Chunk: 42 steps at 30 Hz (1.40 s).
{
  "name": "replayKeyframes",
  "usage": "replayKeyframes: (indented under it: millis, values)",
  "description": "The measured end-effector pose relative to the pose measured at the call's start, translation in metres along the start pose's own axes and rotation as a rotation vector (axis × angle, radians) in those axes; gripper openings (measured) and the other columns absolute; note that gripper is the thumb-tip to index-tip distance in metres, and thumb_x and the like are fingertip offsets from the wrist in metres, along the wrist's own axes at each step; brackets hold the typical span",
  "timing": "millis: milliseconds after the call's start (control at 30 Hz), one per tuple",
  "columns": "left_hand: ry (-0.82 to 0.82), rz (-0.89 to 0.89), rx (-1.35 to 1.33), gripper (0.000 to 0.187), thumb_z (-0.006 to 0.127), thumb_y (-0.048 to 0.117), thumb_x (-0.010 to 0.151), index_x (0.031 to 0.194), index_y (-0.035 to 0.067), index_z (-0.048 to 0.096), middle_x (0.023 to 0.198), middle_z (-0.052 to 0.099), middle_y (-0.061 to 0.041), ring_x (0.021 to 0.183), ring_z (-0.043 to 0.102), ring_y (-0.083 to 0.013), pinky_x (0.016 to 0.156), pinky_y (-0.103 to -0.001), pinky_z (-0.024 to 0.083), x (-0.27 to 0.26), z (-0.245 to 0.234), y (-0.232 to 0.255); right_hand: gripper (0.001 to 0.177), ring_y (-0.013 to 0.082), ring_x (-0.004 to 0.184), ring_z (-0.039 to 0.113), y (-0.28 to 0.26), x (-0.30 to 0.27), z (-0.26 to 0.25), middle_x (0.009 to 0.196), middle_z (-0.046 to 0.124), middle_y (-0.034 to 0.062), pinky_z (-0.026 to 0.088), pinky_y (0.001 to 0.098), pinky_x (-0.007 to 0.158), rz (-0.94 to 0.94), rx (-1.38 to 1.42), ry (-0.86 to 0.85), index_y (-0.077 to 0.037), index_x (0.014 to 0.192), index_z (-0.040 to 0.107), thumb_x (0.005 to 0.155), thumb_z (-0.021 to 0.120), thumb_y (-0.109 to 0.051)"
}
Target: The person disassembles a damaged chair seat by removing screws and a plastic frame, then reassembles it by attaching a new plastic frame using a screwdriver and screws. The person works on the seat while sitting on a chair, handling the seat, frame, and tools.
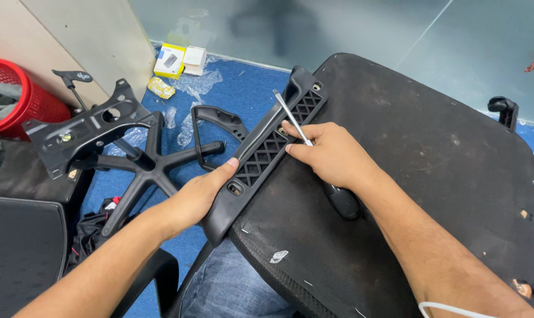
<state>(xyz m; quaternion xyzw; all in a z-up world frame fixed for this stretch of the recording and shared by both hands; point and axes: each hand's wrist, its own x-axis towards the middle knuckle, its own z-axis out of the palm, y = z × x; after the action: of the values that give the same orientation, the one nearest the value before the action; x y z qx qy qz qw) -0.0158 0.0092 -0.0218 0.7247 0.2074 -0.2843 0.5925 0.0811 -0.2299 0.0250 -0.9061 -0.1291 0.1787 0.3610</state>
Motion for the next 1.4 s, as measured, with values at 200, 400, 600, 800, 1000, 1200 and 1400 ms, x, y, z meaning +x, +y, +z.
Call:
replayKeyframes:
  millis: [200,400,600,800,1000,1200,1400]
  values:
    - [-0.038,-0.049,-0.026,0.083,0.044,0.068,0.09,0.133,0.001,0.066,0.135,0.071,-0.013,0.124,0.063,-0.0214,0.109,-0.035,0.04,-0.003,-0.001,0.005,0.05,0.0174,0.069,0.066,-0.008,-0.006,-0.003,0.073,0.071,0.0142,0.053,0.0312,0.071,0.047,-0.001,-0.046,-0.023,0.133,0.07,0.083,0.072,-0.029]
    - [-0.019,-0.076,-0.045,0.078,0.044,0.067,0.091,0.122,0.002,0.075,0.116,0.076,-0.018,0.099,0.066,-0.0266,0.088,-0.043,0.049,-0.006,0.0,0.006,0.049,0.0127,0.062,0.061,-0.014,-0.007,-0.004,0.065,0.067,0.0061,0.051,0.0297,0.065,0.032,0.012,-0.037,-0.025,0.131,0.071,0.082,0.074,-0.029]
    - [0.029,0.056,-0.086,0.073,0.049,0.064,0.09,0.121,0.003,0.075,0.121,0.077,-0.01,0.109,0.068,-0.0191,0.099,-0.03,0.046,-0.004,0.004,0.003,0.048,0.0125,0.051,0.051,-0.017,-0.011,-0.005,0.056,0.052,0.0033,0.046,0.0307,0.054,0.063,0.068,-0.069,-0.028,0.132,0.072,0.083,0.073,-0.028]
    - [0.061,0.057,-0.112,0.072,0.049,0.063,0.092,0.122,0.003,0.075,0.119,0.077,-0.01,0.109,0.068,-0.0201,0.1,-0.03,0.046,-0.006,0.012,-0.003,0.047,0.0121,0.05,0.053,-0.01,-0.018,-0.006,0.056,0.055,0.0014,0.047,0.0297,0.053,0.027,0.07,-0.052,-0.026,0.131,0.072,0.084,0.073,-0.027]
    - [0.009,0.614,-0.201,0.077,0.056,0.058,0.093,0.149,0.005,0.052,0.136,0.065,-0.014,0.124,0.057,-0.019,0.108,-0.031,0.039,-0.03,0.027,-0.028,0.049,0.0122,0.048,0.051,0.005,-0.021,-0.009,0.055,0.053,0.0025,0.044,0.029,0.051,0.002,0.082,-0.052,-0.024,0.132,0.071,0.083,0.073,-0.026]
    - [0.319,0.853,0.173,0.118,0.094,0.041,0.056,0.151,-0.001,0.037,0.144,0.055,-0.019,0.135,0.053,-0.0266,0.11,-0.039,0.04,-0.079,0.047,-0.047,0.05,0.0102,0.049,0.049,0.006,-0.023,-0.012,0.053,0.054,0.0005,0.043,0.0273,0.052,-0.032,0.097,-0.062,-0.021,0.132,0.072,0.082,0.073,-0.021]
    - [0.449,0.671,0.063,0.109,0.098,0.031,0.047,0.143,0.006,0.052,0.134,0.069,-0.012,0.126,0.065,-0.0238,0.105,-0.037,0.049,-0.086,0.062,-0.045,0.047,0.0091,0.048,0.046,0.008,-0.021,-0.012,0.052,0.05,-0.0002,0.04,0.0262,0.051,0.007,0.131,-0.136,-0.021,0.13,0.073,0.083,0.074,-0.019]
